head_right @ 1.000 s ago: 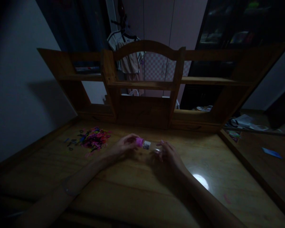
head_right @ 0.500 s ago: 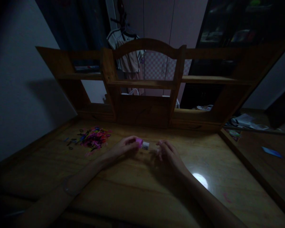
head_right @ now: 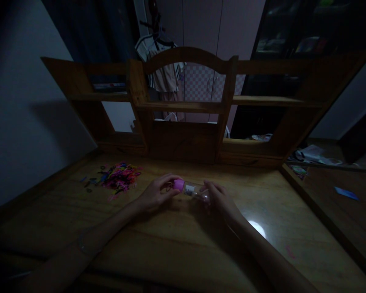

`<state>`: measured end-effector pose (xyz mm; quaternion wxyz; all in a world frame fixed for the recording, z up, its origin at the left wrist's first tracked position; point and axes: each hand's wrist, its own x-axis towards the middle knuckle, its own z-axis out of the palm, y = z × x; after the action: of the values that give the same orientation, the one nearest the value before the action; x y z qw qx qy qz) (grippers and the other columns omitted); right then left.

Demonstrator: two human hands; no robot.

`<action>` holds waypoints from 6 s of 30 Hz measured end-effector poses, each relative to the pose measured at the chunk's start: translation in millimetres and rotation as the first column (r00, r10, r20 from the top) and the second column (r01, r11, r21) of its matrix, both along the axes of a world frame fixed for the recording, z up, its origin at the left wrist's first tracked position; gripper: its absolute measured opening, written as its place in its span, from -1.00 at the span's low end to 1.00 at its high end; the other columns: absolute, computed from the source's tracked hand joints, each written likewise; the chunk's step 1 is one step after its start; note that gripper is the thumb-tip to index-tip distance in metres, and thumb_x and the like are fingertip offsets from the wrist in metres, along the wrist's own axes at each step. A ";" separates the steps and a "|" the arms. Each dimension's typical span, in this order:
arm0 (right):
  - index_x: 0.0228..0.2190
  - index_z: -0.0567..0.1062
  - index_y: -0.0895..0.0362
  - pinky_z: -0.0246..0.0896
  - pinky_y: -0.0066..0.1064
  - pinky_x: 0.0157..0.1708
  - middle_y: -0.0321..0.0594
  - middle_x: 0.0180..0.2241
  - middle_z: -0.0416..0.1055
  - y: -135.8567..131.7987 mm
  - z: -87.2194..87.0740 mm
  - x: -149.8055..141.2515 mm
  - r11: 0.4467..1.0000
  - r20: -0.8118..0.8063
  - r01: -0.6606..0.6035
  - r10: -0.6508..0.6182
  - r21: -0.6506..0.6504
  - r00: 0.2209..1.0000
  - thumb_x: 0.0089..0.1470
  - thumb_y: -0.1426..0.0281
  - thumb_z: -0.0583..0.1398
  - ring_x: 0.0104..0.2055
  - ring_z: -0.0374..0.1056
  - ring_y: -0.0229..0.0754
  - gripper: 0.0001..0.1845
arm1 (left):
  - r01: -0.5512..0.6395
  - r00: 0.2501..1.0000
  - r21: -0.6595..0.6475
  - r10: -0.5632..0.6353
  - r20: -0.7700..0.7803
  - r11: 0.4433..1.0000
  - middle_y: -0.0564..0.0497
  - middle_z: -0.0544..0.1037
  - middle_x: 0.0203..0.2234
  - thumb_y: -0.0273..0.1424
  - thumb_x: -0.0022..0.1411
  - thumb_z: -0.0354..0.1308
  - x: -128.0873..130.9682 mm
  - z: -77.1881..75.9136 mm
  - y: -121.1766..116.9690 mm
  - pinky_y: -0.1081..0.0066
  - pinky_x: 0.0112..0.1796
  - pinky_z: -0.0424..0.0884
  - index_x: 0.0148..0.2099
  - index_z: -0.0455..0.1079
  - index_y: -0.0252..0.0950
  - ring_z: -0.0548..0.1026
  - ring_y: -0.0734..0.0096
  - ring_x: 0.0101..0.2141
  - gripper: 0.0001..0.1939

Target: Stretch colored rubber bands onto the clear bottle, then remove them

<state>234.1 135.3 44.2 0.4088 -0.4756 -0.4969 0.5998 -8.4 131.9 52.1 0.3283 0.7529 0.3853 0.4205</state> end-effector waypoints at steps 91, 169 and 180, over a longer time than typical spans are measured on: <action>-0.41 0.41 0.15 0.06 -0.49 -0.51 -0.35 -0.50 0.30 -47.3 9.8 -34.1 0.912 0.363 -0.397 0.339 0.099 0.868 0.01 0.08 0.28 -0.49 0.17 -0.32 -0.62 | -0.277 0.947 -0.053 0.282 0.152 0.959 0.13 0.16 -0.64 -0.18 0.33 -0.05 14.8 0.4 -21.7 0.44 -0.51 0.06 -0.49 0.18 -0.27 0.15 0.50 -0.58 -0.62; 0.19 0.30 0.00 0.25 -0.39 -0.40 -0.12 -0.20 0.43 -18.6 -0.8 0.6 0.596 0.712 -0.417 -0.434 0.687 0.552 0.18 0.20 0.17 -0.37 0.40 -0.16 -0.45 | -0.011 0.939 -0.124 0.053 0.341 0.992 -0.09 0.49 -0.15 -0.32 0.14 0.29 -13.2 -8.0 22.9 0.30 -0.07 0.36 -0.15 0.55 -0.28 0.45 0.26 -0.10 -0.77; 0.03 0.42 0.04 0.12 -0.48 -0.50 -0.37 -0.54 0.33 -25.7 6.5 -11.5 0.847 0.590 -0.256 -0.082 0.467 0.804 0.09 0.10 0.23 -0.51 0.27 -0.27 -0.49 | -0.041 0.908 -0.257 0.144 0.393 0.965 -0.05 0.52 -0.20 -0.27 0.14 0.26 -3.6 -12.3 19.6 0.33 -0.10 0.33 -0.17 0.51 -0.27 0.44 0.28 -0.13 -0.77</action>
<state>222.6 109.6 50.7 0.3189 -0.4830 -0.7650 0.2823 -12.1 151.5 39.9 0.4709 0.5831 0.3922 0.5333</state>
